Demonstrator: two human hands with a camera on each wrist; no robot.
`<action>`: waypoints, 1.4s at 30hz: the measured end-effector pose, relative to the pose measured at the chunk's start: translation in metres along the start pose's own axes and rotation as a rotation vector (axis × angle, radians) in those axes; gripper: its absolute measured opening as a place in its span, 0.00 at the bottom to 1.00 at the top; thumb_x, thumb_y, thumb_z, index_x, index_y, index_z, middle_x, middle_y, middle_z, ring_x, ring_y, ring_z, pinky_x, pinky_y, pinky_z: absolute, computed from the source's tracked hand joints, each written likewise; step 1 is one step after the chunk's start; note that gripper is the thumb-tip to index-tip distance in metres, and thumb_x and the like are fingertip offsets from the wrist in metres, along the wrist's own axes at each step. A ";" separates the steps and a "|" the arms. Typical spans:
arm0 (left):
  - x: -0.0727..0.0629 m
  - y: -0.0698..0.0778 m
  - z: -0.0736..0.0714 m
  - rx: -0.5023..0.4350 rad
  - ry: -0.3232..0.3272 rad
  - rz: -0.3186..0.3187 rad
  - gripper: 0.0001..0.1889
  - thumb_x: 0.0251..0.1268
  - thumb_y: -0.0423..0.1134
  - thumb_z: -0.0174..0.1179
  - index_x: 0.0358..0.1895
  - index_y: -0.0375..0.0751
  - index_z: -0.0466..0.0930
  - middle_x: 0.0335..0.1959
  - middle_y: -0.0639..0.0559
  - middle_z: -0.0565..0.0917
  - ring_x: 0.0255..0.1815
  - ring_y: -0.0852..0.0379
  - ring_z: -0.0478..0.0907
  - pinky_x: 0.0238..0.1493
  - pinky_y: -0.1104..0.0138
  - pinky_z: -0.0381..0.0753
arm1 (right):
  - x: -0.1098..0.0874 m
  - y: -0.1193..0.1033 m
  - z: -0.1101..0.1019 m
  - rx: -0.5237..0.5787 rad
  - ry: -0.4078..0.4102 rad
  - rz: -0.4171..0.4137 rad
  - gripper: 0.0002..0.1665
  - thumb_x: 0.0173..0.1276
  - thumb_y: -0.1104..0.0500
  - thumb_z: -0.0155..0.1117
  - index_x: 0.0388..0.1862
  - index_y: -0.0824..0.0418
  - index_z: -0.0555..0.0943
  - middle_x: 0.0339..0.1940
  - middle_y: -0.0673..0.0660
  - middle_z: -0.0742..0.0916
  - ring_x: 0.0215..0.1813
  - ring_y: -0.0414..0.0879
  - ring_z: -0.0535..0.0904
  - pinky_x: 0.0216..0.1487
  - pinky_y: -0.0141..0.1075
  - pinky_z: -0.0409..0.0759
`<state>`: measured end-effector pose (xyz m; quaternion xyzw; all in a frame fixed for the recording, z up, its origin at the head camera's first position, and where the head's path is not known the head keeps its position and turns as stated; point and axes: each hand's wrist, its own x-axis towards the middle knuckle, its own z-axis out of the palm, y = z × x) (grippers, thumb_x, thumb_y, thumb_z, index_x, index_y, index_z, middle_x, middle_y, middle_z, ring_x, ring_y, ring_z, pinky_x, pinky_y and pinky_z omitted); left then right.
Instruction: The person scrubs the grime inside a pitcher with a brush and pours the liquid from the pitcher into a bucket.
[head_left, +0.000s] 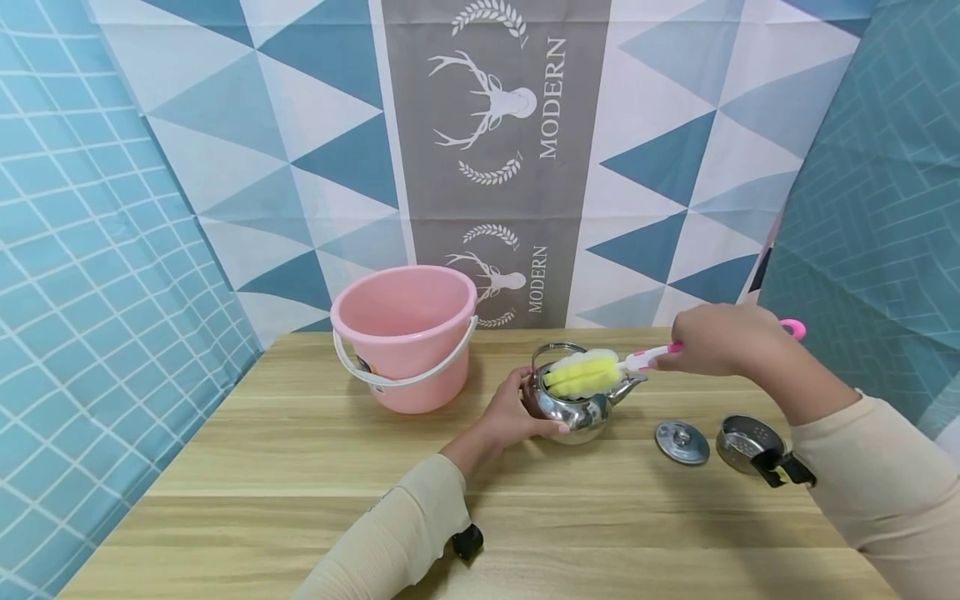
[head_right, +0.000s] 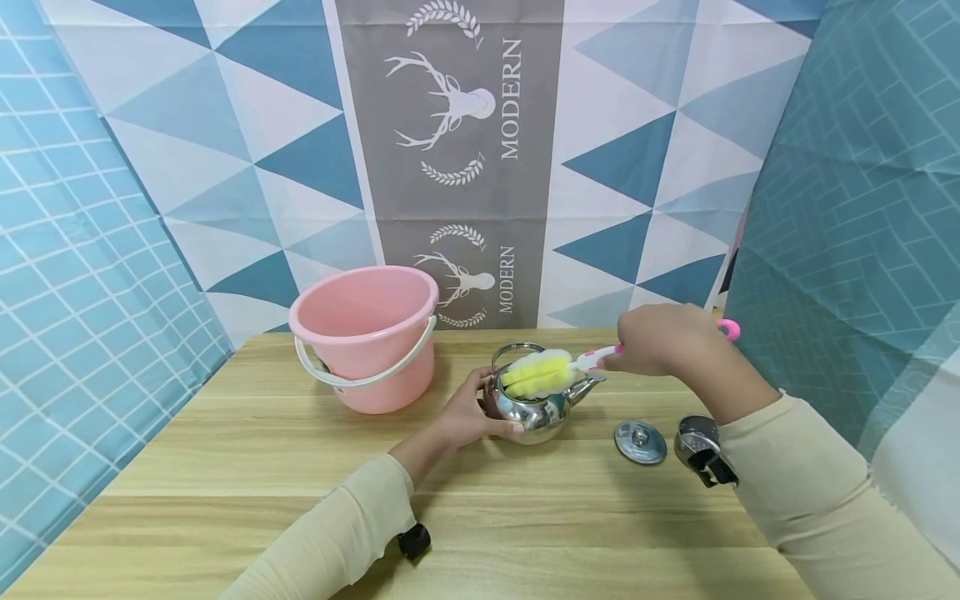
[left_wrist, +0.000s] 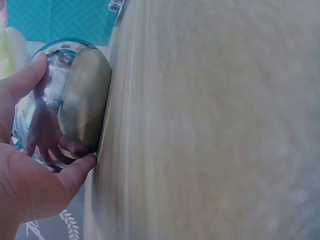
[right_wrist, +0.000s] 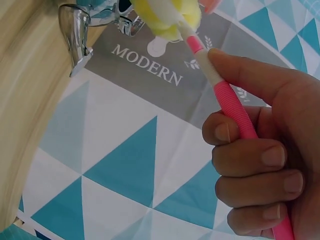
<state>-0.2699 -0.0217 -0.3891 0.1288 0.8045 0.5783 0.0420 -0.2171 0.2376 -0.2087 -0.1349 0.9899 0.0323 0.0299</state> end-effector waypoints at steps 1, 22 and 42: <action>0.000 0.000 0.000 0.002 0.000 -0.001 0.56 0.33 0.40 0.84 0.72 0.44 0.60 0.66 0.45 0.70 0.67 0.46 0.65 0.70 0.52 0.60 | 0.000 0.000 0.001 0.005 0.000 -0.002 0.26 0.63 0.35 0.63 0.22 0.54 0.74 0.17 0.50 0.69 0.20 0.43 0.62 0.24 0.37 0.57; 0.000 0.002 0.000 0.004 -0.004 -0.001 0.56 0.33 0.40 0.84 0.72 0.44 0.60 0.67 0.45 0.69 0.67 0.47 0.65 0.70 0.52 0.60 | 0.005 0.013 0.026 0.156 -0.057 -0.042 0.27 0.65 0.34 0.61 0.20 0.54 0.76 0.16 0.48 0.69 0.21 0.42 0.62 0.23 0.35 0.59; 0.000 0.001 0.000 0.016 -0.009 -0.012 0.55 0.34 0.41 0.83 0.72 0.45 0.60 0.67 0.45 0.68 0.67 0.46 0.64 0.69 0.51 0.61 | 0.013 0.023 0.050 0.361 -0.121 -0.085 0.25 0.68 0.41 0.62 0.18 0.56 0.76 0.14 0.47 0.64 0.18 0.41 0.58 0.22 0.33 0.58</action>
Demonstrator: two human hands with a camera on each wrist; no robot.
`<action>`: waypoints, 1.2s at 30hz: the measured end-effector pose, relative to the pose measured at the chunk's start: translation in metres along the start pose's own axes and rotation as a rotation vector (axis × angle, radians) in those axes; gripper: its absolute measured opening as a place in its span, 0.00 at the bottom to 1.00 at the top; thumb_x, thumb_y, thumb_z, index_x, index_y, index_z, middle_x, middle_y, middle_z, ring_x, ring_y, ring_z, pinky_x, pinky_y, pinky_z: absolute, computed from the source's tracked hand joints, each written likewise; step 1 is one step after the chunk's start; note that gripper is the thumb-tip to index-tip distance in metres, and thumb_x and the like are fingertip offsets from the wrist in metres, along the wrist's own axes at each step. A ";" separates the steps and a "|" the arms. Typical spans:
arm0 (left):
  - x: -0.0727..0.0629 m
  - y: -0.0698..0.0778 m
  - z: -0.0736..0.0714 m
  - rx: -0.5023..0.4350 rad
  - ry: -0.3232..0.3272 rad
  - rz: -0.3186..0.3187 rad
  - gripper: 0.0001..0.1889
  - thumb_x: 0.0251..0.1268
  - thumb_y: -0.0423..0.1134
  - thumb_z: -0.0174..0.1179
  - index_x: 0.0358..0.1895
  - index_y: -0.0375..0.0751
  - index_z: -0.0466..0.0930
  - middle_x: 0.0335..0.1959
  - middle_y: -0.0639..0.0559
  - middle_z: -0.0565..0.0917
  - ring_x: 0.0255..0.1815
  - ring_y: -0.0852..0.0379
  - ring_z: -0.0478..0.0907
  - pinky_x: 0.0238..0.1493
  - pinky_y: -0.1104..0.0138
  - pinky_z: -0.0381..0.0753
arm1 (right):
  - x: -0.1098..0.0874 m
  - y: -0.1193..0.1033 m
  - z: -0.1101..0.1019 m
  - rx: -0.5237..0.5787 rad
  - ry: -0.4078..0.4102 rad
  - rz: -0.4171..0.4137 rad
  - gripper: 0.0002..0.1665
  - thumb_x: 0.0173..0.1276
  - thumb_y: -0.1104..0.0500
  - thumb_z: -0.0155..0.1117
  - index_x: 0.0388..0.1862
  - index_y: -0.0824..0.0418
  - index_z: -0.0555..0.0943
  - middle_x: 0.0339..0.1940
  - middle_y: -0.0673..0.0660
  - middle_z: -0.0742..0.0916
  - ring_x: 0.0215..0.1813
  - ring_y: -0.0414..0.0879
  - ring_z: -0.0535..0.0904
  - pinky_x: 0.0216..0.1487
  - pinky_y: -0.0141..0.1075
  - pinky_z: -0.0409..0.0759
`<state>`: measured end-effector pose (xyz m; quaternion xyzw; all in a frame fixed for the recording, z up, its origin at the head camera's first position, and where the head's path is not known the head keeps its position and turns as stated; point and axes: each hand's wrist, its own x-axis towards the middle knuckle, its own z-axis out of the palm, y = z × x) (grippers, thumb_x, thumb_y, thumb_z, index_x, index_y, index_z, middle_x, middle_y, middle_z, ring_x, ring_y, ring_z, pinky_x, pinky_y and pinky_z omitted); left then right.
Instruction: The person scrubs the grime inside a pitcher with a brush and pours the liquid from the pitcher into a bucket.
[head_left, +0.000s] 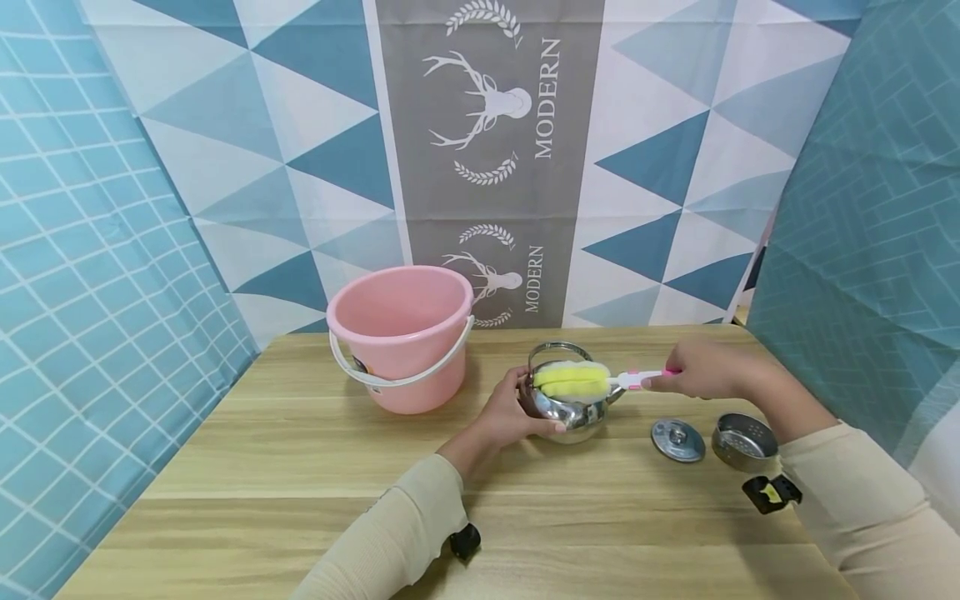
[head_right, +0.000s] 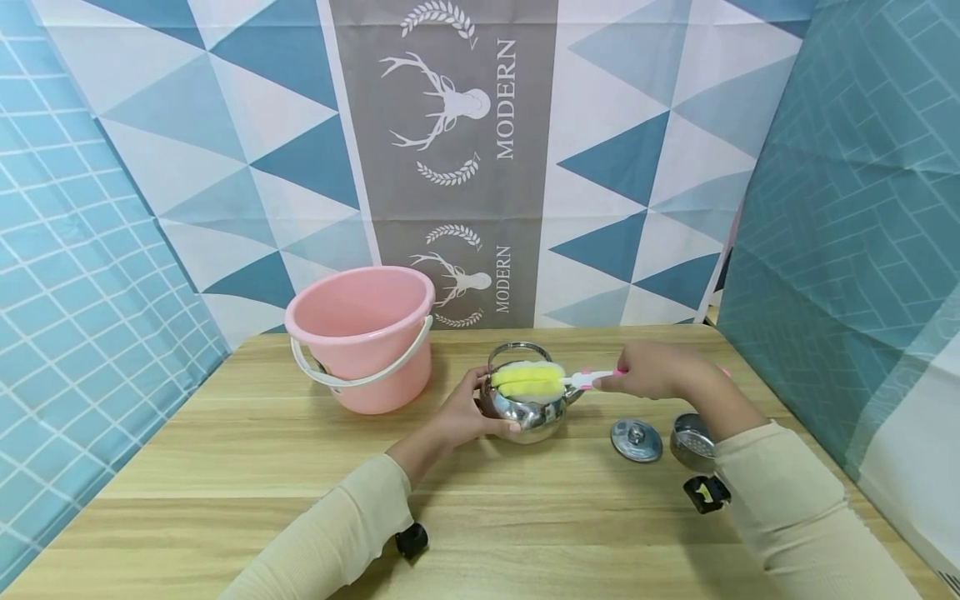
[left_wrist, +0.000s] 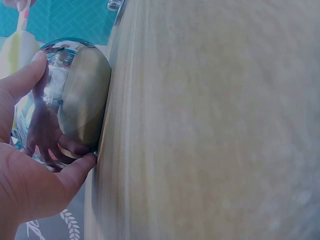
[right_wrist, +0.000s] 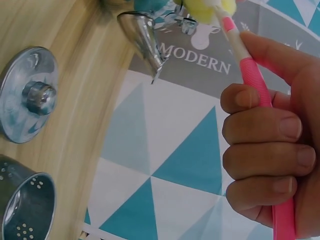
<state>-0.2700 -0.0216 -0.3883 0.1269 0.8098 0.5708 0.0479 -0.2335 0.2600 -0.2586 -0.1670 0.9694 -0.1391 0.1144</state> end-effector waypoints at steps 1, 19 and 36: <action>0.000 0.000 0.000 0.000 -0.001 0.001 0.55 0.34 0.41 0.83 0.72 0.45 0.59 0.67 0.45 0.68 0.67 0.46 0.65 0.69 0.51 0.61 | 0.000 0.001 0.001 0.006 -0.002 0.001 0.25 0.69 0.42 0.61 0.18 0.56 0.76 0.13 0.47 0.64 0.18 0.41 0.58 0.22 0.34 0.58; -0.001 0.001 -0.001 -0.014 -0.009 0.009 0.56 0.35 0.40 0.83 0.72 0.44 0.58 0.67 0.45 0.68 0.67 0.47 0.65 0.69 0.53 0.62 | -0.003 0.014 0.001 0.039 0.001 0.018 0.26 0.70 0.41 0.59 0.19 0.56 0.76 0.13 0.47 0.66 0.18 0.41 0.59 0.22 0.34 0.59; -0.001 0.001 -0.001 -0.015 0.001 0.005 0.55 0.34 0.40 0.83 0.71 0.45 0.60 0.66 0.45 0.69 0.67 0.46 0.65 0.69 0.52 0.62 | -0.012 0.033 0.014 0.224 -0.001 0.054 0.27 0.71 0.41 0.59 0.19 0.58 0.75 0.11 0.48 0.67 0.16 0.41 0.60 0.21 0.34 0.64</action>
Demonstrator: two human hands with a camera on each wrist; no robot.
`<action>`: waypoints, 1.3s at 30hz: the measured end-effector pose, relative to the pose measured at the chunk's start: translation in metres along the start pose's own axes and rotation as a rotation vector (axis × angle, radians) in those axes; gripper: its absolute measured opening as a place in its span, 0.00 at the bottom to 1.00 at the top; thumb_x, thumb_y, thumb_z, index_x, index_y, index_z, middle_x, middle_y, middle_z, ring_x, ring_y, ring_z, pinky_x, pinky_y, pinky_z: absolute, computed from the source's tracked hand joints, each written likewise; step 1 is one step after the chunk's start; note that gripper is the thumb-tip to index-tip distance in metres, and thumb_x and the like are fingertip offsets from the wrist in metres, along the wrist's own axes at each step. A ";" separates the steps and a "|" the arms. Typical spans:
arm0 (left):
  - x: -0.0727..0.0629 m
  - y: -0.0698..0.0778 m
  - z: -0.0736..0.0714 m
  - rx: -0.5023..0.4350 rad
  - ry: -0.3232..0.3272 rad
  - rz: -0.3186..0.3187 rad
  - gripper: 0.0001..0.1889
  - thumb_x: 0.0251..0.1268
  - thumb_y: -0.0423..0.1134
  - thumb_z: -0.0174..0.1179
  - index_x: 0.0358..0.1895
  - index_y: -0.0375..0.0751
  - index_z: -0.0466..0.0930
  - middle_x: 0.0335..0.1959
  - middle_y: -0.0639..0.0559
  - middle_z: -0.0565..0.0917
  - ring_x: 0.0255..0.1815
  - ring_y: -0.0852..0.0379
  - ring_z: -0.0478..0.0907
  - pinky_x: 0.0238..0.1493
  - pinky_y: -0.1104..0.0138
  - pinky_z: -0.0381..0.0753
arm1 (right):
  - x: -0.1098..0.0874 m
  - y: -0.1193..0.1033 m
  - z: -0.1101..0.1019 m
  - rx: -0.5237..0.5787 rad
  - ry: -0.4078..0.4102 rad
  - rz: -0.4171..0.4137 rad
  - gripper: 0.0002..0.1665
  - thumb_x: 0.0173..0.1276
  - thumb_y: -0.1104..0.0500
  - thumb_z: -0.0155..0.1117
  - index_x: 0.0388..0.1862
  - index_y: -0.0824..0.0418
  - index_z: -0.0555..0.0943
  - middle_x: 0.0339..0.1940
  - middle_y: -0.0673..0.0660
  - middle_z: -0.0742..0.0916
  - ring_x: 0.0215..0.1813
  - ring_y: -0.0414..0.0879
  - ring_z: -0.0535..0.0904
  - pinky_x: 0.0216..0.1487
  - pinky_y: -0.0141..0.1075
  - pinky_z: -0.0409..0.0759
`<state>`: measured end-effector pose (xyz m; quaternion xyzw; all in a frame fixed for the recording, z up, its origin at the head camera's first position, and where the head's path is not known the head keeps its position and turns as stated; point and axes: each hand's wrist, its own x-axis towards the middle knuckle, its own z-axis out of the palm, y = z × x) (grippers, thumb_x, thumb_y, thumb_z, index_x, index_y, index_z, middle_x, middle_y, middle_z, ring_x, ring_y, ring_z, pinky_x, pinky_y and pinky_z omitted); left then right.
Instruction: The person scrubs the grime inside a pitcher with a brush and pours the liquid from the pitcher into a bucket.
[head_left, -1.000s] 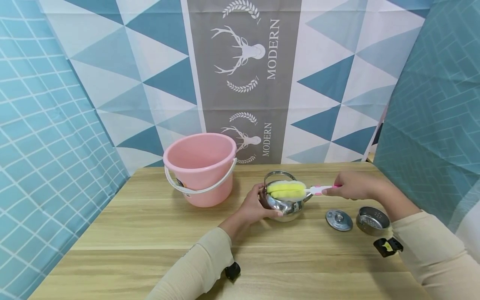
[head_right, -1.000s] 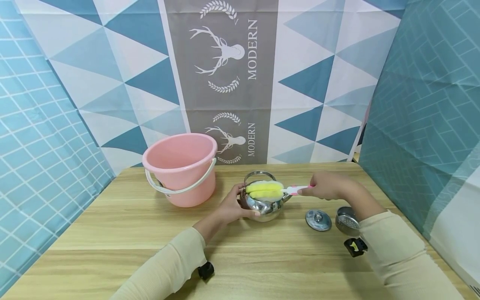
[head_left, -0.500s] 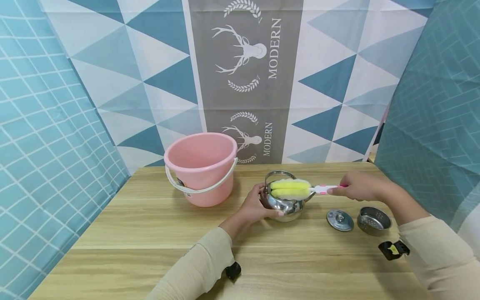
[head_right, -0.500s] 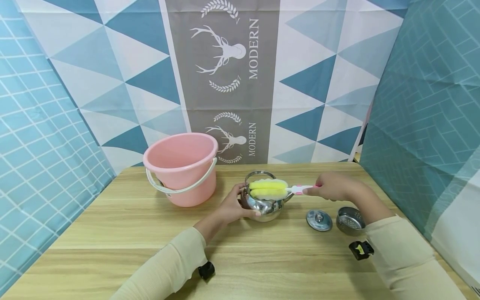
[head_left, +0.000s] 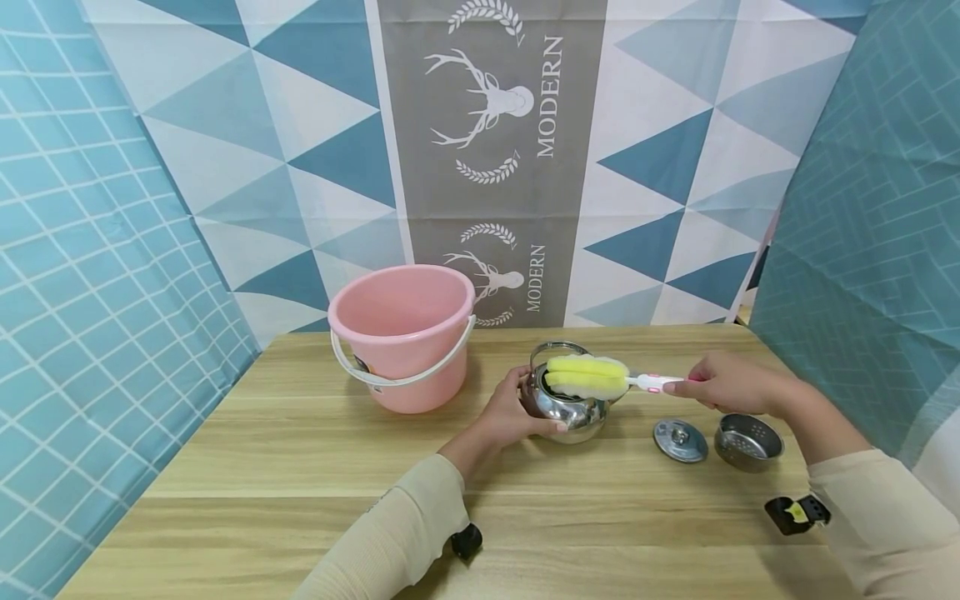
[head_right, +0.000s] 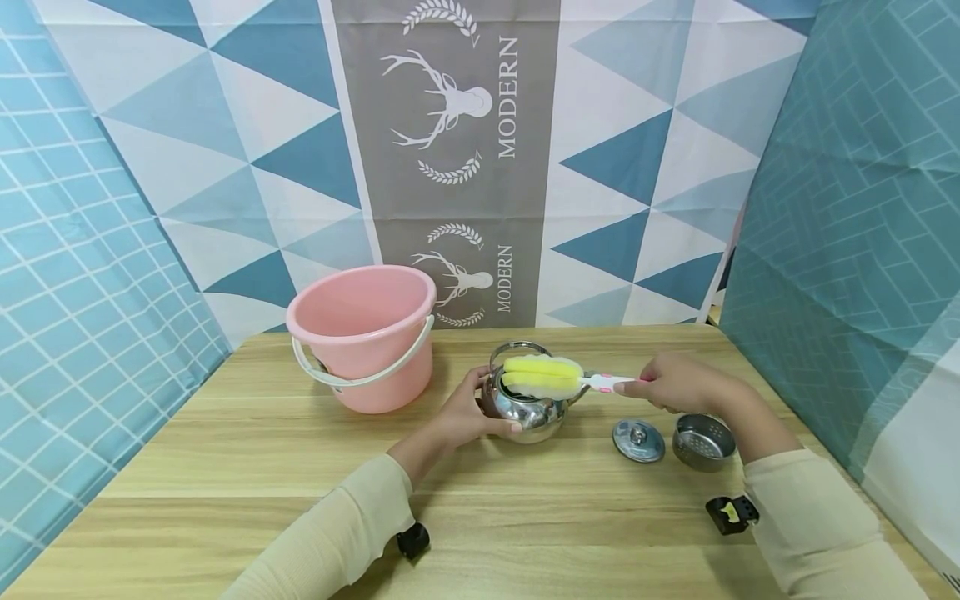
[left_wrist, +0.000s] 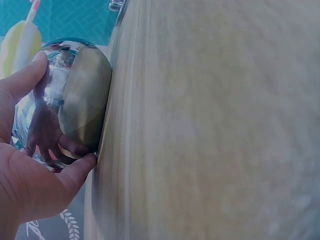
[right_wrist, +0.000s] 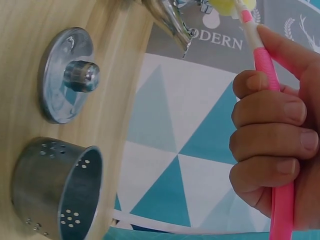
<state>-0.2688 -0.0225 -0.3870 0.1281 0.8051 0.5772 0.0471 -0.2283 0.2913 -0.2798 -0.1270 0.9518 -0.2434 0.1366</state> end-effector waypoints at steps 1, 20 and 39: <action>0.000 0.000 0.000 -0.001 0.001 0.000 0.55 0.34 0.40 0.83 0.71 0.45 0.60 0.66 0.45 0.69 0.67 0.46 0.65 0.69 0.52 0.62 | 0.000 0.002 0.001 0.009 0.002 -0.002 0.27 0.71 0.41 0.59 0.19 0.59 0.76 0.11 0.48 0.68 0.15 0.41 0.60 0.21 0.33 0.64; 0.001 -0.002 0.001 -0.007 0.002 0.002 0.56 0.33 0.40 0.84 0.72 0.45 0.60 0.66 0.45 0.70 0.67 0.46 0.65 0.69 0.51 0.61 | -0.006 0.011 0.030 0.152 0.027 0.053 0.28 0.71 0.40 0.57 0.24 0.62 0.79 0.11 0.49 0.71 0.14 0.41 0.64 0.16 0.31 0.63; 0.002 -0.002 0.001 -0.007 0.012 0.006 0.54 0.33 0.39 0.84 0.71 0.46 0.61 0.65 0.48 0.70 0.66 0.49 0.65 0.69 0.53 0.60 | -0.011 0.027 0.039 0.419 -0.039 0.053 0.29 0.76 0.42 0.50 0.20 0.60 0.72 0.14 0.50 0.72 0.15 0.42 0.66 0.17 0.30 0.66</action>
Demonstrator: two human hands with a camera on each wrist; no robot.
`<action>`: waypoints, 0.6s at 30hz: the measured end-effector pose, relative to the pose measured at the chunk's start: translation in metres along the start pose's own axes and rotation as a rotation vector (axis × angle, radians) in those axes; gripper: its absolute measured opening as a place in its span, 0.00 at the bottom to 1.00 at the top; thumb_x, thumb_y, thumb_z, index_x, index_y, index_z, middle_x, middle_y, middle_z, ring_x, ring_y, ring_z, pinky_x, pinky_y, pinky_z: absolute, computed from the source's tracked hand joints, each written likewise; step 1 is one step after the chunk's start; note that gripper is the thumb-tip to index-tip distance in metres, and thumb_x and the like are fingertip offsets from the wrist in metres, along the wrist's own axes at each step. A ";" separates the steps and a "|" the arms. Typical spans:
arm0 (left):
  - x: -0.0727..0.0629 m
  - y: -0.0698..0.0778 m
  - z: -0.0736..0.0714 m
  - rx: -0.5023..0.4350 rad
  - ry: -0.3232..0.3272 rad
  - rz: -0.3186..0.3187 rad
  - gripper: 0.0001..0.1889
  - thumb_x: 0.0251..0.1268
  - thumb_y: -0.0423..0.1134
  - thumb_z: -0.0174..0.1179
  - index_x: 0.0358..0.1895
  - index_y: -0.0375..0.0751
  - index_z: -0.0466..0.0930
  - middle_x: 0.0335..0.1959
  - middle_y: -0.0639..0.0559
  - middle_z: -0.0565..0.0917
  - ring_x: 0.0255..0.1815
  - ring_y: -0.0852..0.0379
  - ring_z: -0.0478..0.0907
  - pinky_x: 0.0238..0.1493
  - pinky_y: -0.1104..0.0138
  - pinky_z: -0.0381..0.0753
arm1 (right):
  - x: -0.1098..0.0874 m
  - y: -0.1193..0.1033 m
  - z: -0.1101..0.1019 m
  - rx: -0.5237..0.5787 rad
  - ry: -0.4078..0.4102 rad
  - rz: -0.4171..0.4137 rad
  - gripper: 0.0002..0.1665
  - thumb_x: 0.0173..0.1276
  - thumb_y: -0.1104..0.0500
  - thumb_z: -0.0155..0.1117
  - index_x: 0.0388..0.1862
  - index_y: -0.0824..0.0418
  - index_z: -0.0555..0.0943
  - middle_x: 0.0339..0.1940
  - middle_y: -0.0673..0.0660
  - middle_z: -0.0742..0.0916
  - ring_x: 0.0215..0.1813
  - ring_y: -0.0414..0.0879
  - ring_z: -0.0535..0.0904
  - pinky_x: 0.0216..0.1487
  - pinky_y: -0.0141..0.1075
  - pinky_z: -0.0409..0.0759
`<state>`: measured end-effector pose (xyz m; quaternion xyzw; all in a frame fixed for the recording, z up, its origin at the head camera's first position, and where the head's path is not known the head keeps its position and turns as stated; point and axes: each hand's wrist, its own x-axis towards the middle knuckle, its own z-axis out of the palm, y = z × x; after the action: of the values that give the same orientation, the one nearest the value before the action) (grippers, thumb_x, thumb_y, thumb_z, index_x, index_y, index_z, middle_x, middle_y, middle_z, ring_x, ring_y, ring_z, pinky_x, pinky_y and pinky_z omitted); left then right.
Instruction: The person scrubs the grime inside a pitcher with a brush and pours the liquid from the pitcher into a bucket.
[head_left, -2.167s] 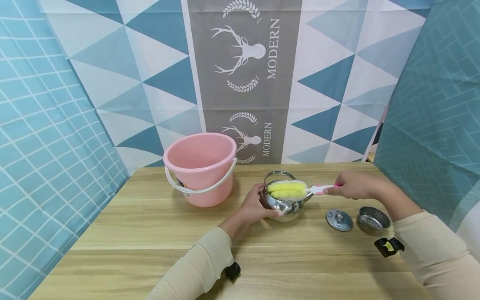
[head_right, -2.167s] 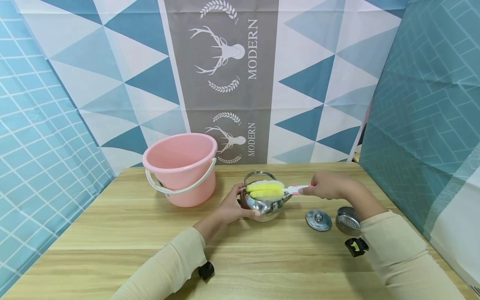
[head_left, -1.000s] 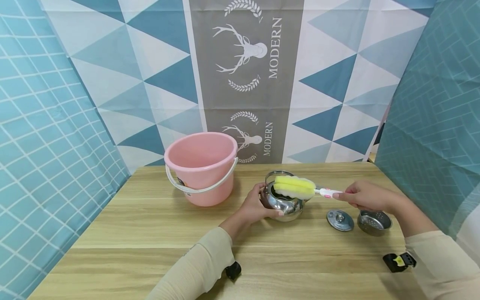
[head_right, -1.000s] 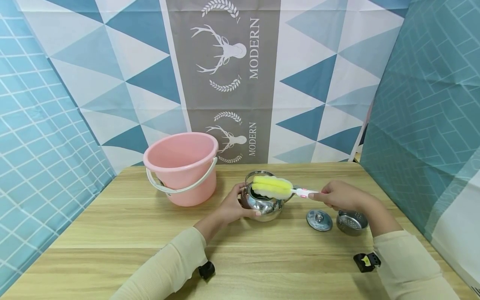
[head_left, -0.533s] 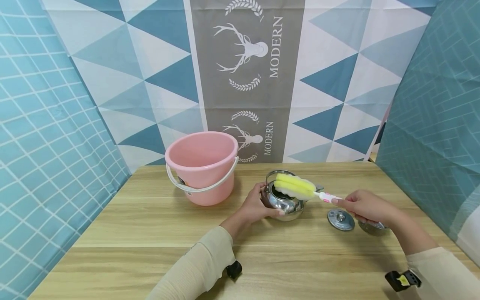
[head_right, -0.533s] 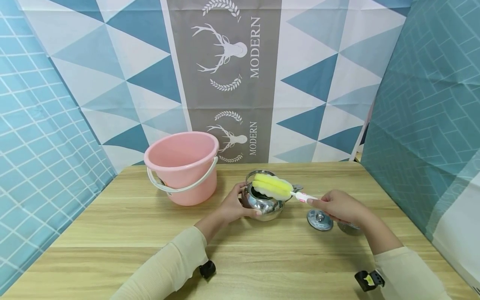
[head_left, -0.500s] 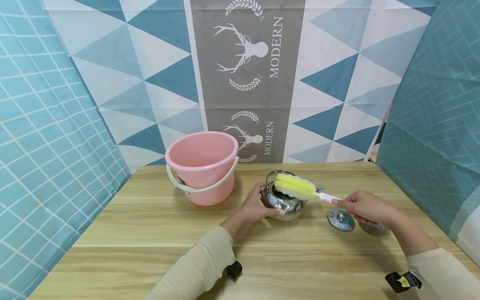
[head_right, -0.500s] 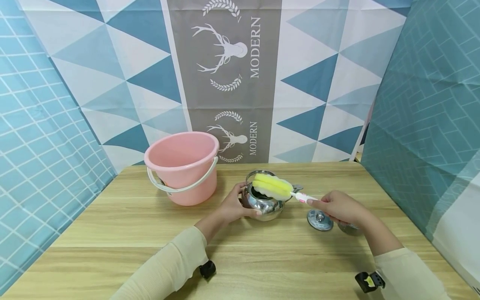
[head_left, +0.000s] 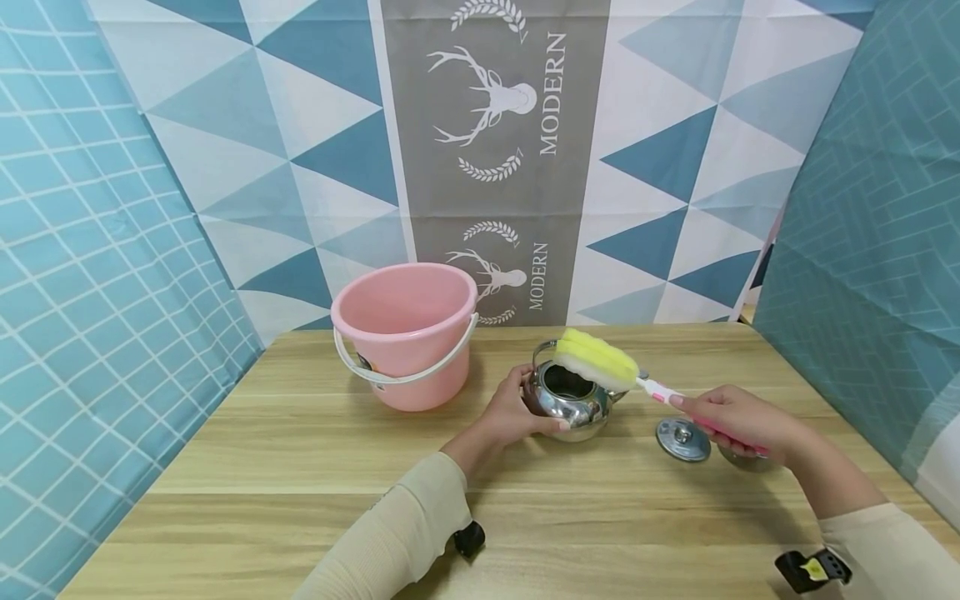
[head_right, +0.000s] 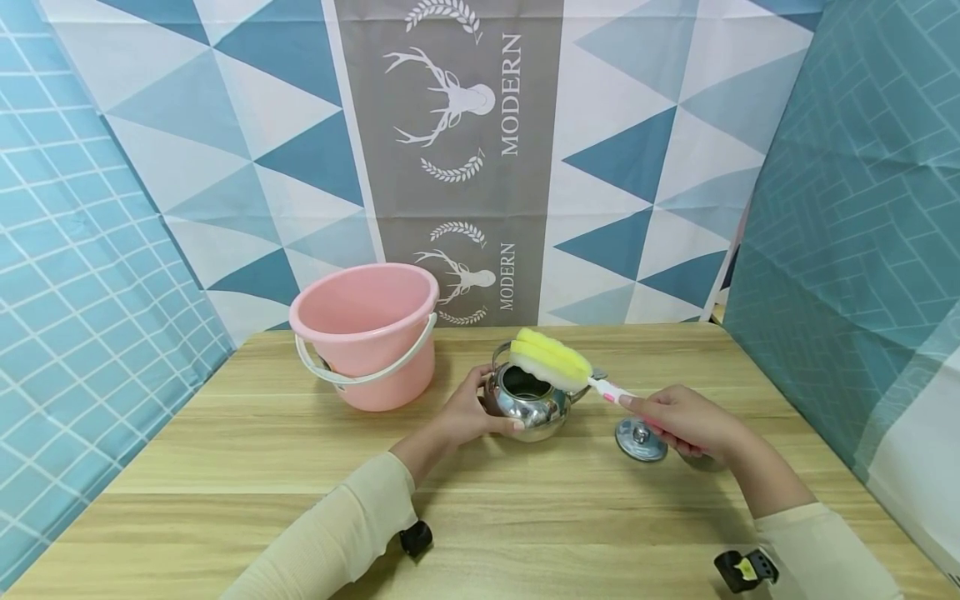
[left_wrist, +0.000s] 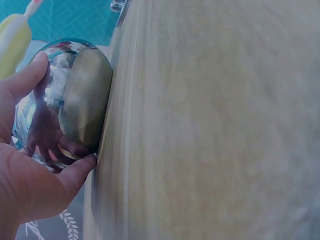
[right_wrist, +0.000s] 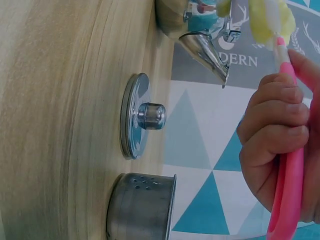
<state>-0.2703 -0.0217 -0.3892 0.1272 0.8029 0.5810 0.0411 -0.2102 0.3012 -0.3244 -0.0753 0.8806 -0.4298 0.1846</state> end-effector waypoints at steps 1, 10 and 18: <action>0.000 0.000 0.000 -0.001 0.000 0.001 0.54 0.34 0.39 0.83 0.71 0.46 0.61 0.65 0.48 0.70 0.66 0.49 0.65 0.69 0.53 0.60 | -0.001 0.000 -0.001 0.015 -0.011 -0.007 0.29 0.77 0.42 0.49 0.21 0.60 0.72 0.13 0.50 0.72 0.15 0.42 0.65 0.16 0.30 0.65; 0.001 -0.002 0.001 0.006 0.004 0.012 0.54 0.33 0.39 0.83 0.70 0.46 0.62 0.65 0.47 0.70 0.65 0.50 0.66 0.69 0.54 0.61 | -0.006 0.004 -0.007 0.125 -0.092 -0.081 0.27 0.80 0.46 0.44 0.23 0.61 0.70 0.14 0.48 0.68 0.14 0.38 0.62 0.15 0.27 0.62; 0.002 -0.002 0.001 0.000 0.004 0.017 0.53 0.33 0.39 0.83 0.70 0.46 0.62 0.64 0.48 0.71 0.65 0.50 0.65 0.69 0.54 0.60 | -0.011 0.010 -0.018 0.074 0.034 -0.003 0.28 0.78 0.42 0.45 0.24 0.60 0.71 0.15 0.49 0.68 0.15 0.40 0.62 0.16 0.30 0.63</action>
<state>-0.2719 -0.0213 -0.3910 0.1327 0.8019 0.5814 0.0347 -0.2069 0.3238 -0.3193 -0.0622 0.8669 -0.4637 0.1719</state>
